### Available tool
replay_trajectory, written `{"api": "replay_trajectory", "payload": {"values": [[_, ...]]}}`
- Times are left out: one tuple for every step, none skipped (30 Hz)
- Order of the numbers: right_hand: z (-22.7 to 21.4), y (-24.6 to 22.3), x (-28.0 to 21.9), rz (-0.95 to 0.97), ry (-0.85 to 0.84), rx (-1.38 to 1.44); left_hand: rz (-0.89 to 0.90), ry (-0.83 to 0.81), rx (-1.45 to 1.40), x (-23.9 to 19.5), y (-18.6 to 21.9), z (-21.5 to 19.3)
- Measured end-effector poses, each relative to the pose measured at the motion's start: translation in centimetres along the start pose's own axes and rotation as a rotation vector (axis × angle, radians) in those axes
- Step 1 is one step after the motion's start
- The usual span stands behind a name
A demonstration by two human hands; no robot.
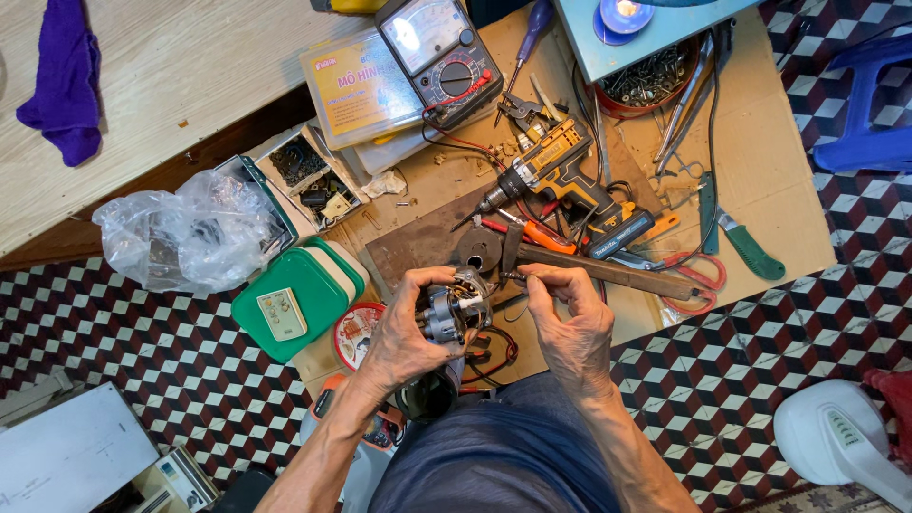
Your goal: The person uses a hammer and pliers to adjust and remove parts of a small cylindrical electrical component on a cluttered workbench. They repeatedly tap the component with the hammer, then use pliers to pull out a metal piece, and continue manipulating the component with their hands.
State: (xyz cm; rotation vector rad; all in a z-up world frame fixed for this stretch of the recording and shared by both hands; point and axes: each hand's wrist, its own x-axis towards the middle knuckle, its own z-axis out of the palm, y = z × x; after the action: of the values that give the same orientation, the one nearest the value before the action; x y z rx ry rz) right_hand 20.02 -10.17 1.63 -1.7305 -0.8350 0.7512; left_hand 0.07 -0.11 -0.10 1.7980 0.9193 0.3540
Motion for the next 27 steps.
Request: {"api": "replay_trajectory", "payload": {"values": [[0.0,0.0,0.0,0.007,0.001,-0.003,-0.013,0.004,-0.001,0.0,0.0,0.2],[0.0,0.0,0.0,0.013,0.002,-0.007,-0.025,0.009,-0.003,0.1,-0.1,0.5],[0.1,0.0,0.0,0.019,0.003,-0.010,-0.038,0.014,-0.004,0.1,-0.1,0.6],[0.1,0.0,0.0,0.013,0.004,-0.020,-0.016,0.027,-0.003,0.0,-0.2,0.6],[0.0,0.0,0.0,0.006,0.006,-0.030,0.005,0.040,-0.002,-0.1,-0.2,0.6],[0.0,0.1,0.0,0.000,0.008,-0.038,0.025,0.053,0.000,-0.2,-0.2,0.6],[0.0,0.1,-0.1,0.027,0.000,-0.022,-0.009,0.034,-0.016,-0.2,-0.2,0.7],[0.1,0.1,-0.2,0.055,-0.008,-0.006,-0.041,0.015,-0.032,-0.2,-0.2,0.6],[0.1,0.1,-0.3,0.082,-0.015,0.011,-0.074,-0.004,-0.048,-0.2,-0.2,0.6],[0.1,0.2,-0.3,0.075,-0.013,0.011,-0.050,-0.001,-0.043,-0.1,-0.2,0.6],[0.1,0.2,-0.4,0.068,-0.012,0.012,-0.025,0.002,-0.038,0.0,-0.2,0.6],[0.1,0.3,-0.5,0.063,-0.009,0.011,-0.001,0.002,-0.035,0.2,-0.2,0.5],[0.2,0.3,-0.5,0.058,-0.004,0.020,0.024,-0.004,-0.014,0.4,-0.2,0.4],[0.2,0.3,-0.6,0.054,-0.001,0.027,0.049,-0.010,0.006,0.5,-0.3,0.4],[0.1,0.4,-0.7,0.049,0.003,0.034,0.073,-0.016,0.025,0.7,-0.3,0.3],[0.1,0.4,-0.7,0.059,0.004,0.030,0.089,-0.024,0.035,0.8,-0.3,0.2],[0.1,0.4,-0.8,0.069,0.005,0.027,0.104,-0.033,0.045,0.9,-0.3,0.1],[0.1,0.4,-0.8,0.078,0.005,0.022,0.120,-0.041,0.055,1.1,-0.3,0.0],[0.0,0.4,-0.7,0.074,0.006,0.022,0.122,-0.046,0.060,1.2,-0.3,-0.1],[0.0,0.4,-0.7,0.070,0.008,0.023,0.125,-0.051,0.065,1.3,-0.2,-0.2],[0.1,0.4,-0.7,0.066,0.009,0.023,0.127,-0.056,0.070,1.4,0.0,-0.4],[0.1,0.3,-0.7,0.061,0.010,0.019,0.113,-0.073,0.061,1.4,0.1,-0.4],[0.2,0.3,-0.6,0.057,0.010,0.014,0.098,-0.090,0.052,1.6,0.2,-0.5],[0.2,0.3,-0.6,0.052,0.010,0.009,0.083,-0.106,0.042,1.7,0.4,-0.6],[0.2,0.3,-0.5,0.037,0.009,0.007,0.099,-0.115,0.036,1.9,0.5,-0.8],[0.2,0.3,-0.4,0.022,0.006,0.004,0.114,-0.122,0.030,2.0,0.6,-0.9],[0.2,0.3,-0.3,0.007,0.003,0.001,0.128,-0.128,0.024,2.2,0.7,-1.0]]}}
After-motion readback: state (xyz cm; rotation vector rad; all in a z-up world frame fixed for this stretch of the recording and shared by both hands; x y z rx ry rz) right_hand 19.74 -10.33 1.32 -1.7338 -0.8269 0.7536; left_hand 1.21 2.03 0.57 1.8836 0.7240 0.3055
